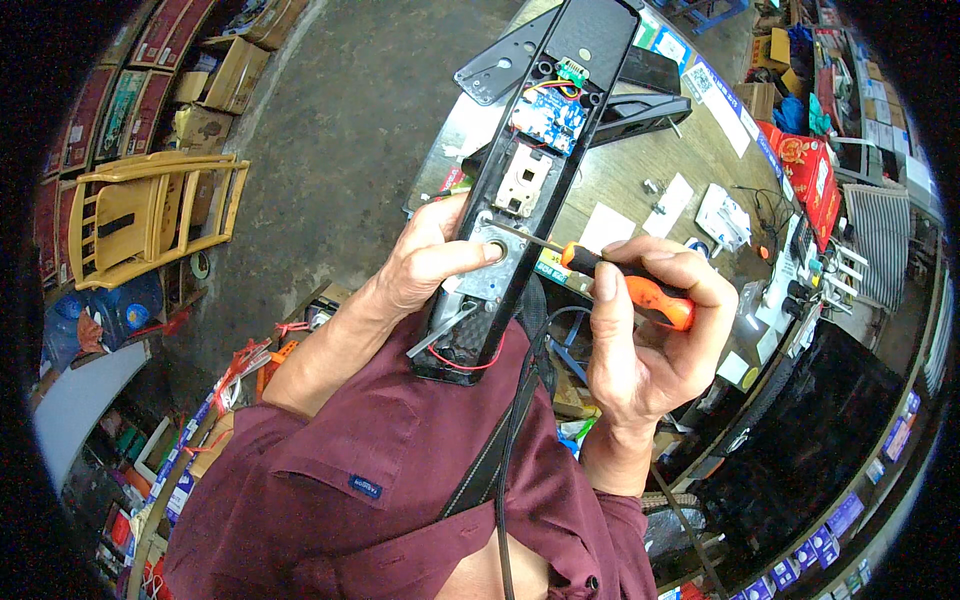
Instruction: The person sits on the floor and uses a screwdriver to remove screws from a disassembled electronic device. They then reach for small parts from a shelf and continue adjusting internal components with the screwdriver.
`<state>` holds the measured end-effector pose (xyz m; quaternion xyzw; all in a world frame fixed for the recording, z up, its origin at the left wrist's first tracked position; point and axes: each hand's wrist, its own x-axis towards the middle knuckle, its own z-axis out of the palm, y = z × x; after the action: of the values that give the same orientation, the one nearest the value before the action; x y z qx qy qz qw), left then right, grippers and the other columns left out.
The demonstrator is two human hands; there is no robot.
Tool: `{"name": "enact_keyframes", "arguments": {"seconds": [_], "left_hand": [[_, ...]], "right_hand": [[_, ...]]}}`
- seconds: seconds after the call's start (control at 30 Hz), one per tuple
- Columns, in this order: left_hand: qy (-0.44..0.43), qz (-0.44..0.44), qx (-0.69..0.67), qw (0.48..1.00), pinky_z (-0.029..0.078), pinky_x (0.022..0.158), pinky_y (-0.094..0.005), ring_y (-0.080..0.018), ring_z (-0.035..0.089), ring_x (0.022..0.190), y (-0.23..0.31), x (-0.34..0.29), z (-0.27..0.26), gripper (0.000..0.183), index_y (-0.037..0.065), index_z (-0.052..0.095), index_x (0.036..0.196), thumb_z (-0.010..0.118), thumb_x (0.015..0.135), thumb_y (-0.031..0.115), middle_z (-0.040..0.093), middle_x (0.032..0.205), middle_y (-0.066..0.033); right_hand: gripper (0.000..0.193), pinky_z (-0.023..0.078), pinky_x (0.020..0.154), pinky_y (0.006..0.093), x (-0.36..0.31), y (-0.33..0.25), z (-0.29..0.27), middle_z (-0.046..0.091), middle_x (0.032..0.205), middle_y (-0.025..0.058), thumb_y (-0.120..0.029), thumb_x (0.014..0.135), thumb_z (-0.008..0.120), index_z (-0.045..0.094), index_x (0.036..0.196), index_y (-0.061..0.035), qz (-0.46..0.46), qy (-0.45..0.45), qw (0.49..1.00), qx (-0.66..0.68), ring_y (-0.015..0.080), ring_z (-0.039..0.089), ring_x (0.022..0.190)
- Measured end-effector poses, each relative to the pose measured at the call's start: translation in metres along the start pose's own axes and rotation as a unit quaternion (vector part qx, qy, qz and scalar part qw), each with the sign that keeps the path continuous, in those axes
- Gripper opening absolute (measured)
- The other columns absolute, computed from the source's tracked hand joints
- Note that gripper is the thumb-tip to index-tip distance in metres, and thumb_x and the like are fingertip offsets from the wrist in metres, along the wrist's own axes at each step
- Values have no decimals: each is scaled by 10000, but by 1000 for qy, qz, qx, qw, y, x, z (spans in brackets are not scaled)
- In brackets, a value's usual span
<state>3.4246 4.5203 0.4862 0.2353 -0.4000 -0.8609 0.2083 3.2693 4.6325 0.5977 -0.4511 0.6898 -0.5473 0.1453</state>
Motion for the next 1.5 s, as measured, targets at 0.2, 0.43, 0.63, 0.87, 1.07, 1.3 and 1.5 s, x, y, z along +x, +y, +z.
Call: {"name": "enact_keyframes", "arguments": {"seconds": [0.2,0.43,0.63,0.87,1.07,1.3,1.5], "left_hand": [[1,-22,20,1000,472,764,-257,-65,574,855,0,0,-2,303,-15,647,1139,672,889,155,661,964,1],[-12,-29,22,999,496,975,-314,-158,647,1079,-2,0,-3,459,-34,647,1284,669,869,159,710,1176,-92],[-3,-42,58,997,495,998,-331,-173,648,1101,-1,-1,-4,479,-45,635,1304,661,872,158,705,1199,-102],[7,-22,47,999,497,986,-332,-179,650,1093,4,0,-3,479,-51,631,1300,662,870,157,700,1199,-106],[10,-16,71,997,497,983,-335,-178,644,1097,5,-1,-3,462,-54,627,1300,650,882,141,692,1205,-106],[15,9,49,999,504,950,-320,-159,645,1057,5,-1,1,437,-48,637,1299,652,904,141,700,1175,-90],[30,17,87,996,503,865,-288,-120,626,958,10,-1,1,373,-34,649,1282,639,953,143,711,1071,-64]], "right_hand": [[367,555,879,358,1,0,0,659,1047,184,127,877,734,508,1139,4,2,5,1000,-13,235,680,949],[358,568,753,330,9,-16,2,704,920,170,93,796,841,607,1055,17,-125,-26,982,-137,243,717,845],[390,563,666,314,18,-25,0,721,900,144,-34,742,943,663,1011,13,-142,-25,964,-223,222,719,773],[346,537,635,302,23,-32,-4,700,811,122,-118,764,937,685,969,1,-115,-89,961,-234,225,686,678],[197,533,668,297,27,-41,-5,703,821,115,-13,827,819,680,966,5,-94,-106,960,-243,209,679,681],[202,523,675,277,27,-42,-10,705,821,100,-48,838,835,688,968,4,-37,-90,960,-264,148,665,695],[196,508,698,256,24,-36,-16,700,837,83,-40,847,830,687,972,6,23,-81,971,-224,137,651,715]]}}
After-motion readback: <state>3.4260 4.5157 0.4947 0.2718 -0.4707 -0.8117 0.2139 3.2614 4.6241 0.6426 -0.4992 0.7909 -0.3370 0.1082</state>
